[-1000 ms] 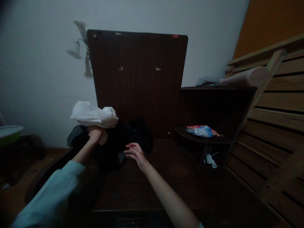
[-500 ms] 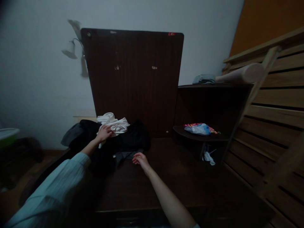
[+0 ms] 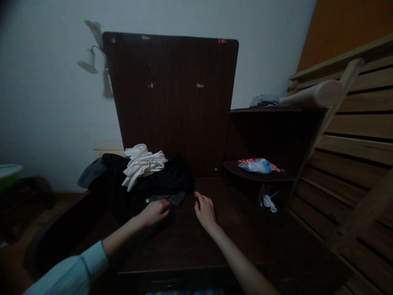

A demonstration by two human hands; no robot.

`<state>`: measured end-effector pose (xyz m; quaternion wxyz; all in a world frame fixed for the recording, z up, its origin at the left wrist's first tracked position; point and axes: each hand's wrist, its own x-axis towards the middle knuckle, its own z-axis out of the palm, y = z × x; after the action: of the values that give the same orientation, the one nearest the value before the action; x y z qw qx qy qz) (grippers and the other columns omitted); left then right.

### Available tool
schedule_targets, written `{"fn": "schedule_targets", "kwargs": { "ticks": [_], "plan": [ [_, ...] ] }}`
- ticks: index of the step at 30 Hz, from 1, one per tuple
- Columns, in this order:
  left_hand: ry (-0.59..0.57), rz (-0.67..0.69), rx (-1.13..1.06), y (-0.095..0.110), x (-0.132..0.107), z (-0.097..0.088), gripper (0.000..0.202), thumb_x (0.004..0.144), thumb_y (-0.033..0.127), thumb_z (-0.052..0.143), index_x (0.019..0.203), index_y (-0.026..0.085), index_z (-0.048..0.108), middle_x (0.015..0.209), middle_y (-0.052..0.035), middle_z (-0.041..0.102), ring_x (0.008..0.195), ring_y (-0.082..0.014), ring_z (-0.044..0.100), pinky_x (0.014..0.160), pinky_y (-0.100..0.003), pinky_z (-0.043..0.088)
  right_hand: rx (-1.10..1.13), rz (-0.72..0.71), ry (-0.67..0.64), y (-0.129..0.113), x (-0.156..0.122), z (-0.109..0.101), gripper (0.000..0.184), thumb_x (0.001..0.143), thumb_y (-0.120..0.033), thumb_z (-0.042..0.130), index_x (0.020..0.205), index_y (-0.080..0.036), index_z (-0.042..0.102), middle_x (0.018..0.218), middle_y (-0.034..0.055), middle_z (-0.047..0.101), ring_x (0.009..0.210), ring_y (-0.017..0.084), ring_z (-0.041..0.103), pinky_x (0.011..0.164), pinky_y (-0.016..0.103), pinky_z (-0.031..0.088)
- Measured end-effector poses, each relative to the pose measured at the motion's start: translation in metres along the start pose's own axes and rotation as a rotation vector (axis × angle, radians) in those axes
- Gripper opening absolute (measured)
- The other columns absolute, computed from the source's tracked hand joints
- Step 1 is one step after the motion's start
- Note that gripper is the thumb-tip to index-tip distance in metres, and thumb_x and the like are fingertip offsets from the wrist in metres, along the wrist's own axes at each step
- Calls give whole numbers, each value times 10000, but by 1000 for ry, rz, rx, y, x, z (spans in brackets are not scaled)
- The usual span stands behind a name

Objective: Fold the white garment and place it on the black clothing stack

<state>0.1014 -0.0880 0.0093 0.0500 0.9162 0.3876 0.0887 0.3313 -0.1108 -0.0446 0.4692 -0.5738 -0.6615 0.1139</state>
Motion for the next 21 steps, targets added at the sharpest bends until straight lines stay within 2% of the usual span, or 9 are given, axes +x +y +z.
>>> {"fn": "schedule_targets", "kwargs": {
  "ticks": [1, 3, 6, 9, 11, 21],
  "plan": [
    [-11, 28, -13, 6, -5, 15, 232, 804, 282, 428, 950, 206, 591, 964, -57, 593, 903, -199, 562, 808, -303, 442, -127, -102, -96, -2, -8, -5, 445, 766, -301, 399, 1197, -222, 476, 1210, 71, 539, 1155, 225, 434, 1014, 437, 239],
    [73, 56, -45, 14, -13, 41, 299, 815, 287, 424, 1070, 195, 551, 1113, -84, 545, 1052, -215, 494, 906, -327, 396, -314, -179, -274, -6, -22, -11, 511, 789, -356, 410, 1289, -255, 386, 1350, 30, 399, 1267, 222, 281, 1052, 447, 142],
    [117, -11, -82, 16, -15, 58, 401, 844, 355, 397, 1207, 202, 472, 1304, -106, 420, 1215, -251, 350, 1009, -412, 282, -464, -70, -443, -10, -33, -12, 595, 793, -510, 395, 1332, -268, 319, 1431, 16, 237, 1317, 247, 148, 1049, 478, 103],
    [36, -87, -71, 16, -13, 58, 526, 833, 500, 371, 1284, 232, 399, 1392, -110, 314, 1289, -303, 213, 1022, -509, 189, -513, 20, -529, -12, -32, -10, 622, 803, -580, 327, 1331, -250, 330, 1436, 36, 216, 1320, 257, 131, 1047, 479, 95],
    [4, -103, -64, 15, -12, 57, 577, 824, 557, 339, 1308, 246, 365, 1412, -108, 277, 1304, -309, 170, 1021, -524, 165, -527, 33, -547, -12, -30, -10, 627, 808, -589, 306, 1336, -250, 320, 1438, 35, 210, 1323, 253, 123, 1049, 473, 85],
    [0, -77, -73, 22, -21, 58, 671, 798, 623, 310, 1333, 219, 326, 1422, -124, 236, 1307, -330, 138, 1021, -533, 155, -495, -58, -579, -12, -42, -11, 640, 794, -614, 304, 1348, -295, 270, 1443, 13, 189, 1328, 236, 108, 1052, 474, 69]
  ]
}}
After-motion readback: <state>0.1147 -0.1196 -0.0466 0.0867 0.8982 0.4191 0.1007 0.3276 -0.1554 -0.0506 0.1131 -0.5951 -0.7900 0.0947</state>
